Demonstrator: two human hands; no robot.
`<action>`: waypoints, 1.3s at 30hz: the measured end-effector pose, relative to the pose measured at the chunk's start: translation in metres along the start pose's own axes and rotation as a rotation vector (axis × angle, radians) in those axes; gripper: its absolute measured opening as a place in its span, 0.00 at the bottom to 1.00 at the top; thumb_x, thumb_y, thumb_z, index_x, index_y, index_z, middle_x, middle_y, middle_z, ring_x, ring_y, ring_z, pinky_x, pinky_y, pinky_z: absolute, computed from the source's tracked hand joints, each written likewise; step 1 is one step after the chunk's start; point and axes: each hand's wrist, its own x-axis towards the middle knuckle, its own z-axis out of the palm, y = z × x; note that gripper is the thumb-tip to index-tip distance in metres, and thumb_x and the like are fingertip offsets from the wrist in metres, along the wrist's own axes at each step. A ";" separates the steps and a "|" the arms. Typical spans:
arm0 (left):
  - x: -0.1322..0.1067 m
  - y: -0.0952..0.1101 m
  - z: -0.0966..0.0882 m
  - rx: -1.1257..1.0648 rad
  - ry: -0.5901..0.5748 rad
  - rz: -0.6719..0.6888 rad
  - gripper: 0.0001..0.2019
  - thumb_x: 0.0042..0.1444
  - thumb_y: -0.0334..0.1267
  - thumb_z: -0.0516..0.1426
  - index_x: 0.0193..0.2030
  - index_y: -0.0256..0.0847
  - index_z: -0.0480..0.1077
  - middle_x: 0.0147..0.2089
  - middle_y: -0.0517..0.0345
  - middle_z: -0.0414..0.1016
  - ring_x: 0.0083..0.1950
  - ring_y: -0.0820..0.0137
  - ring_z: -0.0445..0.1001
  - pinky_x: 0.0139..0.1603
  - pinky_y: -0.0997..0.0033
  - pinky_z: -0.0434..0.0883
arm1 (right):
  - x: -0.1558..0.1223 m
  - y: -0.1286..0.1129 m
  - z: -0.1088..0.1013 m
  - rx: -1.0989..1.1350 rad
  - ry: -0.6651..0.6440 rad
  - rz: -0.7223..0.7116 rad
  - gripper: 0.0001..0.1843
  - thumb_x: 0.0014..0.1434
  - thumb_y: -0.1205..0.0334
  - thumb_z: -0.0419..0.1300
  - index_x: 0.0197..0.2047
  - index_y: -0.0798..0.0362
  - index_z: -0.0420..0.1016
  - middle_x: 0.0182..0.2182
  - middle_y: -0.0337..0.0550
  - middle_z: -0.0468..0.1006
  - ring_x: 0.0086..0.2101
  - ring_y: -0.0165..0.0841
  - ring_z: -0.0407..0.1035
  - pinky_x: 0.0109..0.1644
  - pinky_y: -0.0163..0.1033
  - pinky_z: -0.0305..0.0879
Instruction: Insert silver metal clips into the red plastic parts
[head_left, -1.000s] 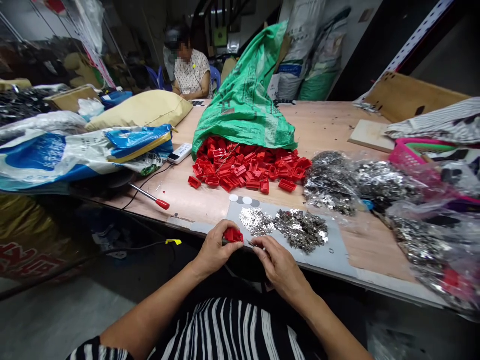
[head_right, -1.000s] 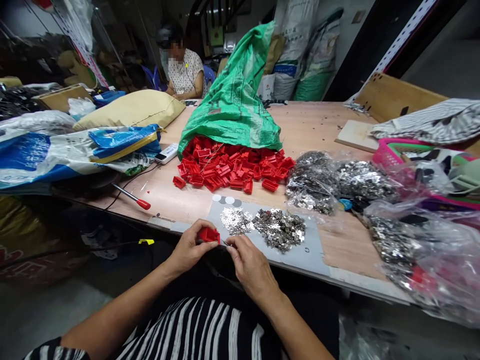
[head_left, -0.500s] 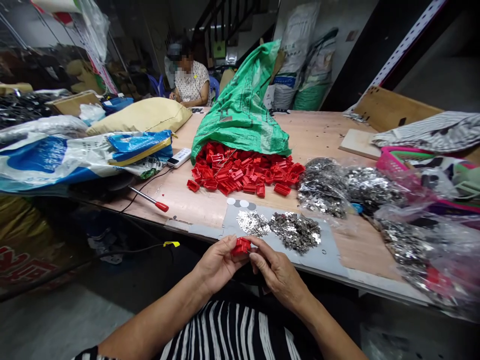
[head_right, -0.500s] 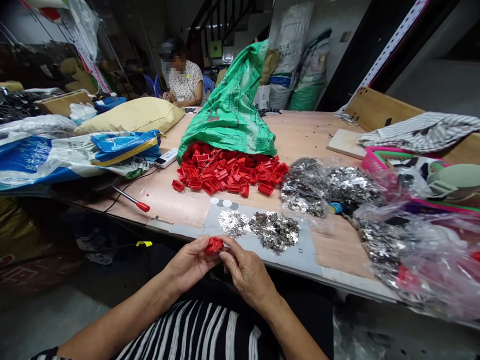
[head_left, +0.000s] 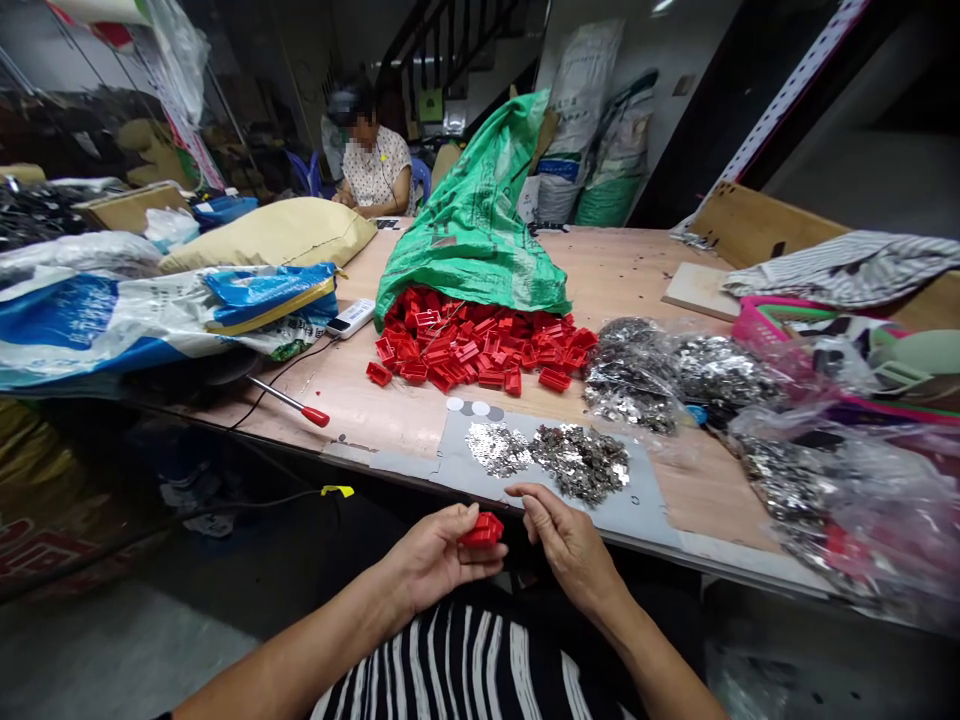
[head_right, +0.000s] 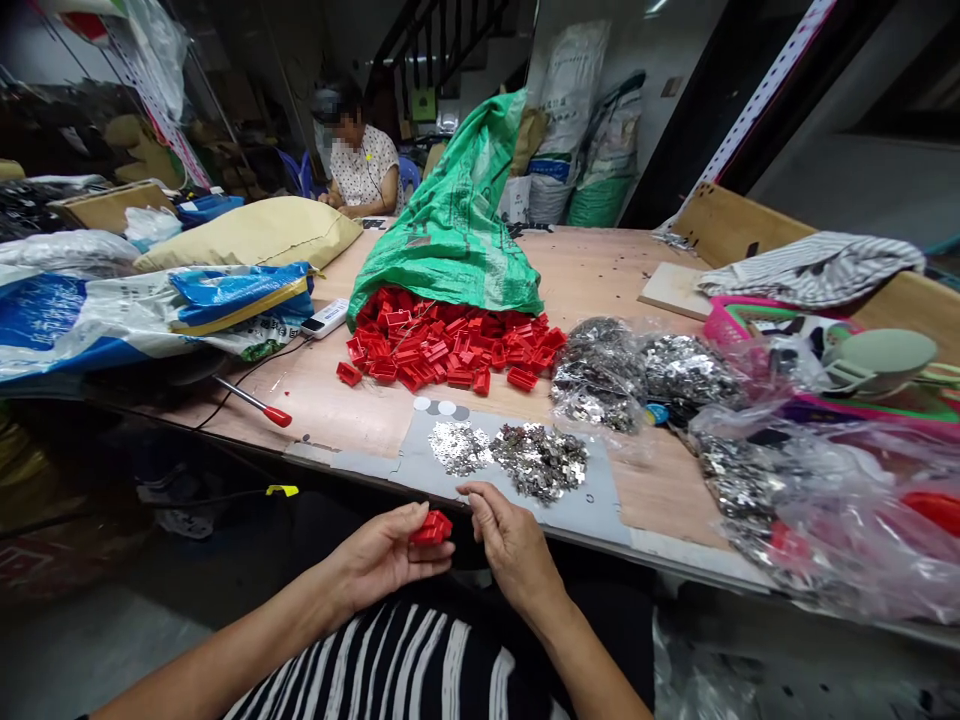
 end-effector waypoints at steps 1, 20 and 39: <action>0.004 -0.004 -0.007 0.022 0.053 -0.043 0.07 0.55 0.37 0.61 0.35 0.35 0.69 0.34 0.52 0.79 0.35 0.61 0.80 0.47 0.57 0.72 | -0.001 0.005 -0.003 -0.059 0.039 0.025 0.20 0.67 0.51 0.44 0.47 0.49 0.73 0.23 0.37 0.74 0.23 0.31 0.69 0.30 0.34 0.64; 0.047 -0.010 -0.056 0.137 0.267 0.034 0.14 0.50 0.24 0.57 0.45 0.34 0.69 0.47 0.47 0.75 0.39 0.66 0.78 0.46 0.65 0.69 | 0.023 0.028 -0.019 -0.744 0.240 0.145 0.05 0.62 0.60 0.55 0.38 0.48 0.72 0.37 0.38 0.76 0.32 0.33 0.73 0.28 0.35 0.60; 0.059 0.091 0.024 1.248 0.399 0.957 0.19 0.53 0.33 0.59 0.53 0.45 0.70 0.49 0.53 0.71 0.42 0.68 0.72 0.48 0.67 0.67 | 0.017 0.031 -0.022 -0.515 0.190 -0.012 0.12 0.63 0.61 0.52 0.43 0.45 0.76 0.40 0.39 0.77 0.34 0.33 0.74 0.33 0.35 0.68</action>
